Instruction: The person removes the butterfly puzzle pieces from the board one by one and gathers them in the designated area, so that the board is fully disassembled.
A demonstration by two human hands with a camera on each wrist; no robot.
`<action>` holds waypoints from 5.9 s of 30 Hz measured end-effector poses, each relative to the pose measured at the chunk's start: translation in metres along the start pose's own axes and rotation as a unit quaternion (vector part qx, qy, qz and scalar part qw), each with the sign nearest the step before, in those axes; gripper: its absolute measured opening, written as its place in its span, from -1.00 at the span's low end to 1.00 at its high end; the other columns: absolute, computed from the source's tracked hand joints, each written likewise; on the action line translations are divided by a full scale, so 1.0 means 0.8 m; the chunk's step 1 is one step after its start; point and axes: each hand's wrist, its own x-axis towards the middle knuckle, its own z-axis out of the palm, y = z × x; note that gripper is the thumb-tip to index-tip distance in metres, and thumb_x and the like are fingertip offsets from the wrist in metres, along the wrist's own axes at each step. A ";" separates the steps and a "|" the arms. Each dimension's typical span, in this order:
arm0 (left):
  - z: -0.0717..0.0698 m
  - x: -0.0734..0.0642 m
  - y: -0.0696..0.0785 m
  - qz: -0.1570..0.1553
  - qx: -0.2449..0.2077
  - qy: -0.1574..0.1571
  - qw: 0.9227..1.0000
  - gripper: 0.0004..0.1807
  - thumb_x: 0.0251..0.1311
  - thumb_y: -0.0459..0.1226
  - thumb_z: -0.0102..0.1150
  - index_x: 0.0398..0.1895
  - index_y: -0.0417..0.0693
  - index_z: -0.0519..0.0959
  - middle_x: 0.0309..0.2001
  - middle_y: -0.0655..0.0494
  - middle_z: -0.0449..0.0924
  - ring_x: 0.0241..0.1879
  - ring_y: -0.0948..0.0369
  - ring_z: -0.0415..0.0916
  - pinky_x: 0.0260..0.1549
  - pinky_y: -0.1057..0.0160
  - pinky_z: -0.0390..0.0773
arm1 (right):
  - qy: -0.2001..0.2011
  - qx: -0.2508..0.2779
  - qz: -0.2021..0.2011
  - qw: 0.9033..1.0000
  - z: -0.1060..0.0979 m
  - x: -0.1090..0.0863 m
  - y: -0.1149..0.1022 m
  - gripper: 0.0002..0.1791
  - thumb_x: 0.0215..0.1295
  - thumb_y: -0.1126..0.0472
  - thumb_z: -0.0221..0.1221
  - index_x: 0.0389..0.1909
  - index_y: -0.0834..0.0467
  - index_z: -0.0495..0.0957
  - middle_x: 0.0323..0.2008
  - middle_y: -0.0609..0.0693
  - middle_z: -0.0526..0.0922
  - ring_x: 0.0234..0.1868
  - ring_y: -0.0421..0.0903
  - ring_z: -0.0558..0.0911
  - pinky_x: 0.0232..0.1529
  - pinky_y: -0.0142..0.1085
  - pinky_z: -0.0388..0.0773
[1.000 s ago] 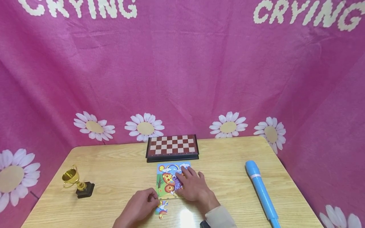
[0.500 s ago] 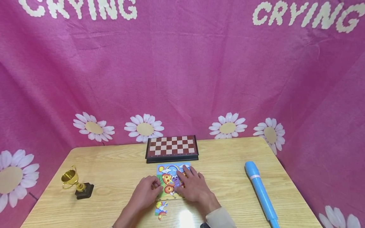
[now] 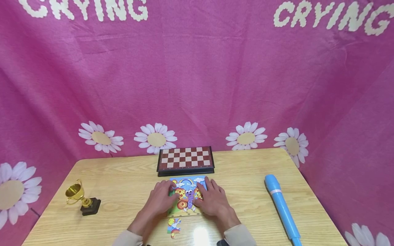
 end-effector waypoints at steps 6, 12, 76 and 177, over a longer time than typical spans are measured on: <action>0.007 0.009 -0.001 -0.017 -0.025 -0.022 0.999 -0.61 0.14 -0.05 0.26 -0.01 -0.01 0.52 -0.10 0.08 0.45 -0.07 0.13 0.28 -0.11 0.03 0.34 | -0.009 -0.001 0.012 1.000 0.000 0.000 0.000 -0.30 0.31 -0.20 0.06 0.41 -0.02 0.27 0.49 0.18 0.09 0.49 0.22 0.09 0.34 0.19 0.12; 0.016 0.017 -0.001 -0.023 -0.005 -0.018 1.000 -0.56 0.13 -0.04 0.28 0.04 -0.01 0.54 -0.05 0.05 0.46 -0.05 0.10 0.28 -0.10 -0.02 0.32 | -0.005 -0.009 0.007 1.000 -0.001 0.000 -0.002 -0.28 0.28 -0.21 0.09 0.40 0.00 0.28 0.48 0.19 0.12 0.48 0.22 0.12 0.32 0.19 0.17; 0.014 0.013 -0.001 -0.030 -0.143 0.011 0.989 -0.83 0.27 -0.22 0.12 -0.08 0.10 0.55 -0.38 0.23 0.51 -0.43 0.26 0.39 -0.37 0.28 0.35 | -0.005 -0.016 0.005 1.000 -0.002 0.004 0.004 -0.38 0.34 -0.14 0.08 0.37 -0.04 0.32 0.48 0.15 0.15 0.47 0.20 0.16 0.30 0.20 0.20; 0.041 0.008 0.044 -0.012 0.038 -0.012 0.999 -0.60 0.12 0.01 0.26 0.02 0.12 0.58 0.02 0.07 0.46 0.03 0.08 0.26 0.00 -0.12 0.22 | -0.003 0.002 0.040 0.999 -0.001 -0.018 0.013 -0.20 0.30 -0.18 0.10 0.42 0.18 0.21 0.48 0.18 0.11 0.50 0.16 0.11 0.36 0.15 0.13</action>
